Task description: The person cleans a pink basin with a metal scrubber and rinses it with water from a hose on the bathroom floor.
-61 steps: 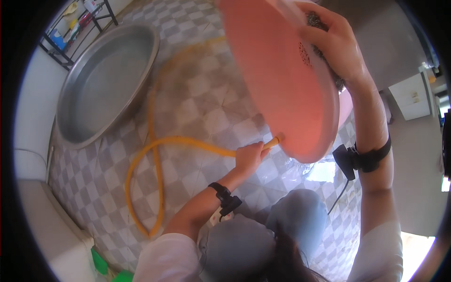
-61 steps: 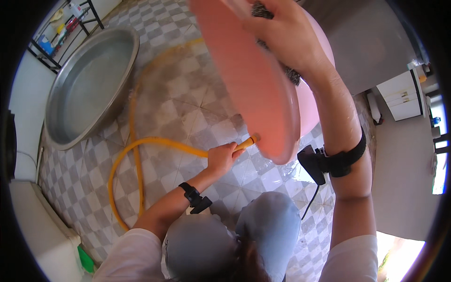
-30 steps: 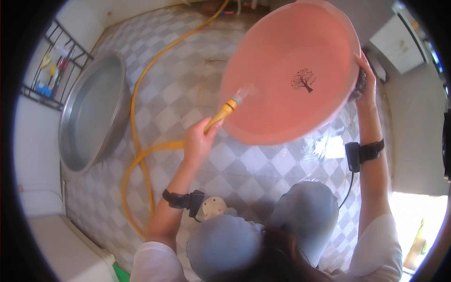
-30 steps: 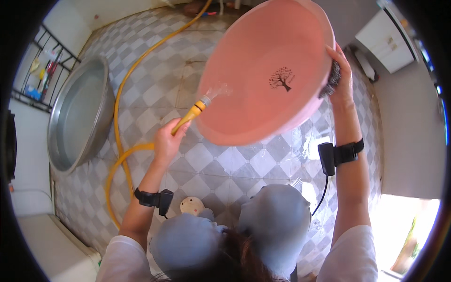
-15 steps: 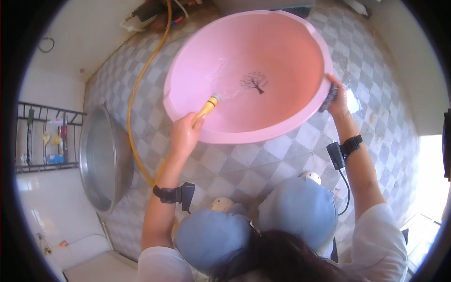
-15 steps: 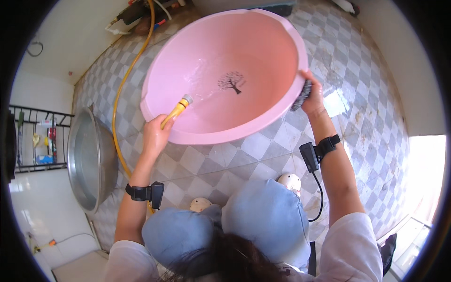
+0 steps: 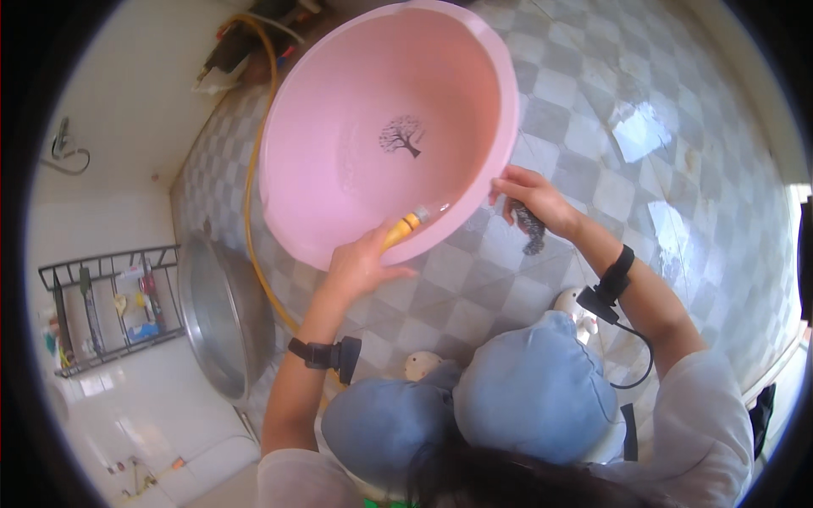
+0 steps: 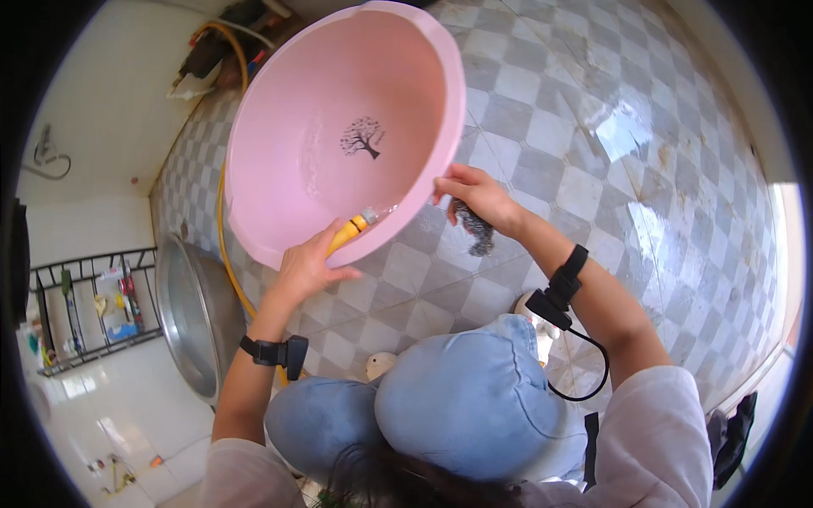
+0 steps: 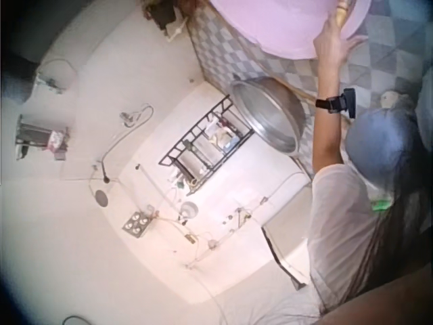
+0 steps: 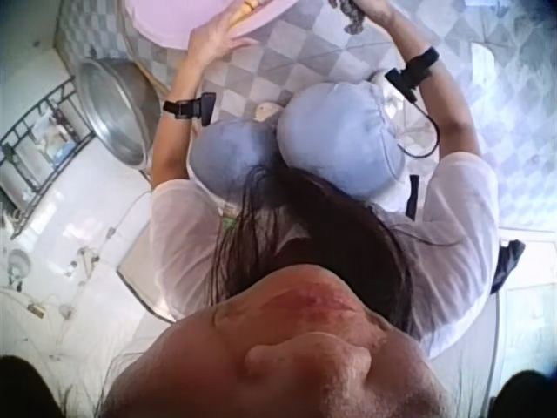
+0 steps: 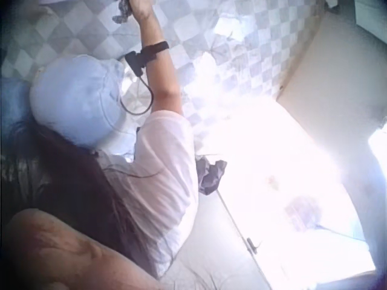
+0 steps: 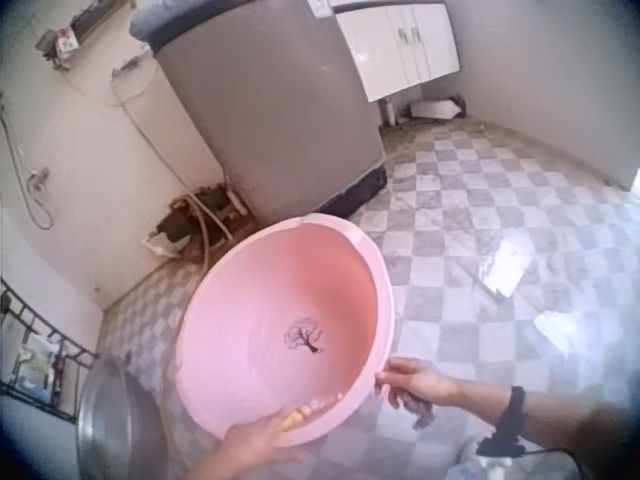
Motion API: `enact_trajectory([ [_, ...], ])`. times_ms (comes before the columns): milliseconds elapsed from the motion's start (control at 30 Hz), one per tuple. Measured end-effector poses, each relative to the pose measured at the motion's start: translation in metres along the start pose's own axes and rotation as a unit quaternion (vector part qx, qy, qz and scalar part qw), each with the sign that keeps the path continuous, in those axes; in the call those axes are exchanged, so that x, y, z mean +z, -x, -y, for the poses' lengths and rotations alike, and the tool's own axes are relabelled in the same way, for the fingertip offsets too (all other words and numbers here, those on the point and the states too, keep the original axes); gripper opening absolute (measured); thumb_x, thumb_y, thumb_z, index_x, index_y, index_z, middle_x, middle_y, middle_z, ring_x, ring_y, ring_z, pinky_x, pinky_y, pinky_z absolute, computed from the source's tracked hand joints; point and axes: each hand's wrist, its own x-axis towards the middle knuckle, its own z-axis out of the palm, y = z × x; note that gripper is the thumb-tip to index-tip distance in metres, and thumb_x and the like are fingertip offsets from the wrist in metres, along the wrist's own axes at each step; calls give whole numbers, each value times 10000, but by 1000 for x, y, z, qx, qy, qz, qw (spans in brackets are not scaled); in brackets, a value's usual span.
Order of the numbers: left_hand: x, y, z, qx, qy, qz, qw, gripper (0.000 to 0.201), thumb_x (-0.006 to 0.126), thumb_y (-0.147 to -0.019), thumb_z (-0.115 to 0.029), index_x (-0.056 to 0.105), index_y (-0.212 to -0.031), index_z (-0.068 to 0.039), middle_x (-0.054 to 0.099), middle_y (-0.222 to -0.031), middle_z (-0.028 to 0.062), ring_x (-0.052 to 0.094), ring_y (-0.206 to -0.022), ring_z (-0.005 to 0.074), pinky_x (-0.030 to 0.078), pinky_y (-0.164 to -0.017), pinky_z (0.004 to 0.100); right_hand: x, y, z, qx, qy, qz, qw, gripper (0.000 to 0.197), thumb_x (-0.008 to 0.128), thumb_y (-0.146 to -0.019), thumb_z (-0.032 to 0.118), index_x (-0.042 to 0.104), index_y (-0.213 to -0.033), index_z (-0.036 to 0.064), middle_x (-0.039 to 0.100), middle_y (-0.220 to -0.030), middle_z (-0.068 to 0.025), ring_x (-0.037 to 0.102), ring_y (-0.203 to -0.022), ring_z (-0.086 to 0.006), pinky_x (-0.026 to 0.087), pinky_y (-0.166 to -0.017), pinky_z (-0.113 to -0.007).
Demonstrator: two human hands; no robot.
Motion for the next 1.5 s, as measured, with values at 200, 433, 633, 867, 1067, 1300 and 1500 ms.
enact_trajectory([
  [200,-7,8,7,-84,-130,-2,988,783,748,-715,-263,424,-1416,-132,651,-1094,142,668,-837,342,537,-705,459,36,3,19,-81,-50,99,991,647,559,-869,36,314,-1467,52,475,-1198,-30,528,-801,-116,468,-718,-257],
  [433,-97,5,46,-90,-46,-281,954,574,676,-700,-70,566,-1262,-35,671,-1079,196,667,-967,388,526,-839,408,109,-32,89,-438,132,145,877,502,527,-910,90,435,-1403,71,573,-1190,-132,605,-937,-235,482,-848,-357],
  [633,-115,19,59,-107,-25,-289,951,494,682,-725,-32,587,-1209,-18,683,-1006,191,681,-973,330,510,-844,364,95,-36,49,-200,260,266,906,268,534,-922,177,649,-1091,3,684,-1010,-126,635,-956,-254,484,-856,-368],
  [867,-123,30,102,-122,7,-321,939,434,694,-721,-41,605,-1145,-7,684,-943,160,687,-886,248,509,-821,339,46,-35,22,-12,259,163,952,281,538,-926,217,685,-1042,8,714,-907,-67,613,-840,-187,481,-779,-331],
  [1067,-124,22,70,-120,60,-298,945,434,684,-708,-35,606,-1135,-15,680,-918,153,685,-864,250,512,-805,338,34,-32,27,-60,246,95,963,288,532,-933,234,690,-996,2,706,-859,-66,606,-789,-186,473,-744,-330],
  [1300,-111,22,39,-142,71,-268,950,501,767,-699,-90,607,-1172,-40,690,-963,146,688,-873,241,518,-802,331,15,7,71,2,406,90,910,296,578,-929,246,723,-786,31,684,-837,-58,599,-752,-149,465,-700,-304],
  [1500,-79,23,24,-98,218,-27,971,474,800,-769,-276,625,-1155,-64,692,-928,134,672,-820,284,513,-764,318,-36,37,85,-34,174,138,974,135,660,-878,142,726,-953,52,674,-898,-75,598,-731,-168,476,-684,-305],
])
